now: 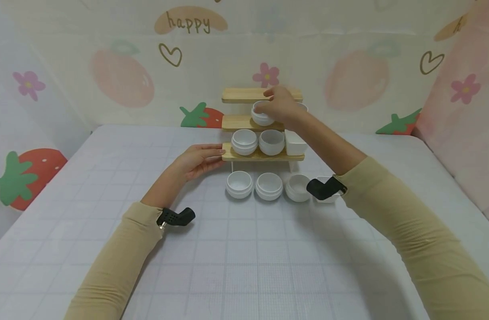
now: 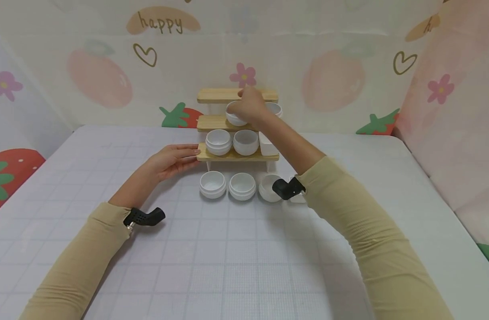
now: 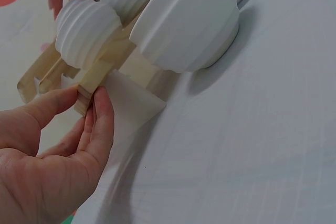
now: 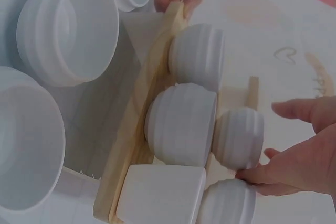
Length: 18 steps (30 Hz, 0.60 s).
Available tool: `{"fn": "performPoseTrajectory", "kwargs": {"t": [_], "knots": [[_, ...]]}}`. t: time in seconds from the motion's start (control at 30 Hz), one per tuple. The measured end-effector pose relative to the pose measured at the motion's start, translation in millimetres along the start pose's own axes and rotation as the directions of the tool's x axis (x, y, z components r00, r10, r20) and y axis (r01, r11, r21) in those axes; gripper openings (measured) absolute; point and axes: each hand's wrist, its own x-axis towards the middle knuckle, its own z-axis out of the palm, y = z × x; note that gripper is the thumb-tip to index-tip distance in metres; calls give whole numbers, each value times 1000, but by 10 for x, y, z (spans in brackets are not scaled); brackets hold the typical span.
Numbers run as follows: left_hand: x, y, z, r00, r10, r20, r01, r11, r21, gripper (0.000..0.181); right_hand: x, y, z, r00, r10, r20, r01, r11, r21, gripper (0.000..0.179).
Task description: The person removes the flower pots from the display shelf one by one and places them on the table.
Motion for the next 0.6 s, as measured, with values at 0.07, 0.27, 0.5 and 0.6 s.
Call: {"fn": "performPoseTrajectory", "kwargs": {"t": [0.07, 0.27, 0.5, 0.6], "knots": [[-2, 1, -3, 1000, 1, -2, -1, 1000, 0, 54, 4, -2, 21, 1000, 0, 3, 0, 1000, 13, 62], [4, -13, -12, 1000, 9, 8, -9, 1000, -1, 54, 25, 39, 84, 1000, -5, 27, 4, 999, 42, 62], [-14, -14, 7, 1000, 16, 20, -16, 1000, -2, 55, 29, 104, 141, 999, -28, 32, 27, 998, 49, 62], [-18, -9, 8, 1000, 16, 22, -16, 1000, -5, 55, 27, 105, 152, 999, -19, 27, 18, 999, 49, 63]]}}
